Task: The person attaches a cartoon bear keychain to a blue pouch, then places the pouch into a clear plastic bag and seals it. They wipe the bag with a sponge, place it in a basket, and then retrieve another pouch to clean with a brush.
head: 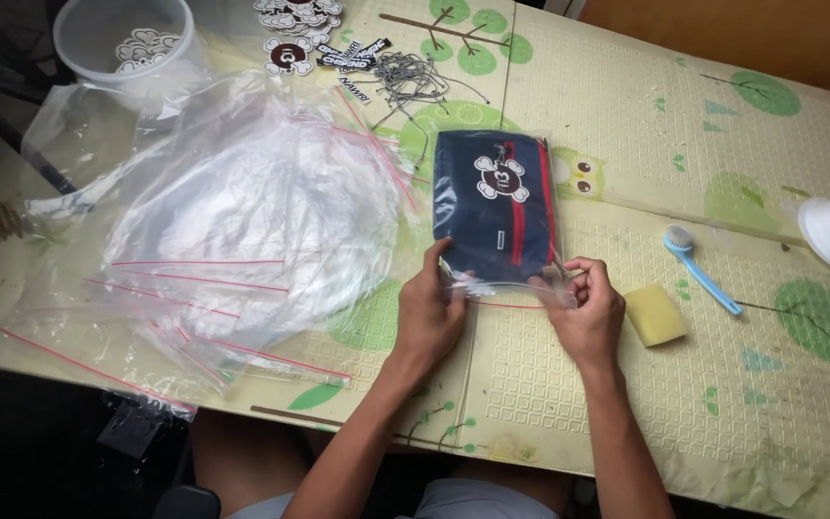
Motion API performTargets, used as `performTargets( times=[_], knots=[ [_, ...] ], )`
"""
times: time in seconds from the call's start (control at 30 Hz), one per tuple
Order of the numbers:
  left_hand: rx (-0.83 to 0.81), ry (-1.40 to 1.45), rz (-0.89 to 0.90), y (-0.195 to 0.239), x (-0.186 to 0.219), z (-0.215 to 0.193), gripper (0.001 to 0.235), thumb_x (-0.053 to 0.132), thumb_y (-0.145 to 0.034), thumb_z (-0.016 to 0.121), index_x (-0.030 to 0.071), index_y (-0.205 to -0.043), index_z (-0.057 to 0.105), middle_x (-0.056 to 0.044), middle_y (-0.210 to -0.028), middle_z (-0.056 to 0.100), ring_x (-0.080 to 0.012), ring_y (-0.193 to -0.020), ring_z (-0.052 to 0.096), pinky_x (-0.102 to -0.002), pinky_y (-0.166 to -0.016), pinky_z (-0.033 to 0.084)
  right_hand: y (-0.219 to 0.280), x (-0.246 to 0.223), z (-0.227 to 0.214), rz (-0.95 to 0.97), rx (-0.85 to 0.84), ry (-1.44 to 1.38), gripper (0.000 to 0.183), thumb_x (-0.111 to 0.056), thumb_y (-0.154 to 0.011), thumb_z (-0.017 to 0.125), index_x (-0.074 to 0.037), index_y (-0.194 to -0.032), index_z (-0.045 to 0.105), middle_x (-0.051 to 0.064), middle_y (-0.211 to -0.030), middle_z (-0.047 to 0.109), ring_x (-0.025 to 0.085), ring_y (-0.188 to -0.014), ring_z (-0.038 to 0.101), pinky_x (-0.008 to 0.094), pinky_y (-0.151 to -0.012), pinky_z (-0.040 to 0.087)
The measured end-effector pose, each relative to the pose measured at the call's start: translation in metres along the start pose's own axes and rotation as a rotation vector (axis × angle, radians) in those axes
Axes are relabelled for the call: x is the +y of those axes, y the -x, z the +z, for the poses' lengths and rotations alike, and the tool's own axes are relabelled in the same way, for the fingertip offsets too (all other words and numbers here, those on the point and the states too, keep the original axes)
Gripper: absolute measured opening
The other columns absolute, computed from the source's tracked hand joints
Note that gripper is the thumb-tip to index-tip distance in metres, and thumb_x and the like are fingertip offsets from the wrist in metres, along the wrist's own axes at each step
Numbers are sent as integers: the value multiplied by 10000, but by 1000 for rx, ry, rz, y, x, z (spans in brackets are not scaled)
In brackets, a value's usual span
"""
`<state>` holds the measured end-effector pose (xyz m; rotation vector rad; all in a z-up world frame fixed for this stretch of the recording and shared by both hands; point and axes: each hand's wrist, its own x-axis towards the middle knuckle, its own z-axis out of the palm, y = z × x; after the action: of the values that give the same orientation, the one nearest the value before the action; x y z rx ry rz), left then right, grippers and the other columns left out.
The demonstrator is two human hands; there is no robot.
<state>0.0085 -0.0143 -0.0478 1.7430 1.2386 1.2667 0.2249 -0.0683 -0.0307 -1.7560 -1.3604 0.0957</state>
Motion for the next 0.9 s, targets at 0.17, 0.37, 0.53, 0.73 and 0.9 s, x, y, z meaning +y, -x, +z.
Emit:
performTargets(
  times=[0.17, 0.37, 0.53, 0.73, 0.9],
  knots=[
    [93, 27, 136, 8, 18, -8, 571, -21, -855, 647, 29, -1406, 510, -232, -705, 668, -458, -630, 675, -539, -585, 535, 2, 0, 1, 20, 10, 77, 466, -380, -823, 924, -112, -997, 585, 48, -607, 575, 167, -482, 525, 315, -557, 466],
    [475, -266, 408, 14, 30, -18, 537, 295, -778, 814, 72, -1245, 669, -82, -1069, 712, -211, -788, 715, -323, -619, 598, 2, 7, 3, 5, 16, 99, 534, -423, -760, 942, -121, -1021, 587, 52, -656, 586, 201, -534, 549, 336, -594, 476],
    [480, -160, 544, -21, 42, -53, 490, 306, -750, 841, 39, -1141, 710, -179, -1165, 658, -347, -974, 694, -388, -748, 596, -1, 2, 1, -363, 157, 78, 781, -706, -737, 886, -52, -1078, 631, 76, -835, 446, 270, -755, 515, 383, -760, 469],
    [429, -268, 456, -152, 13, -58, 463, 377, -844, 778, 55, -1129, 605, -145, -1146, 588, -396, -1081, 637, -482, -844, 558, -2, -7, 16, -718, 233, 139, 637, -712, -955, 560, -94, -1001, 705, 27, -946, 568, 236, -854, 593, 420, -876, 405],
    [157, -721, 146, -253, -66, -42, 402, 410, -973, 622, 52, -1158, 611, -154, -1252, 598, -367, -1105, 552, -502, -834, 514, -2, -25, 15, -726, 184, 269, 449, -355, -1012, 494, -23, -770, 675, 135, -796, 615, 310, -780, 566, 437, -790, 369]
  ],
)
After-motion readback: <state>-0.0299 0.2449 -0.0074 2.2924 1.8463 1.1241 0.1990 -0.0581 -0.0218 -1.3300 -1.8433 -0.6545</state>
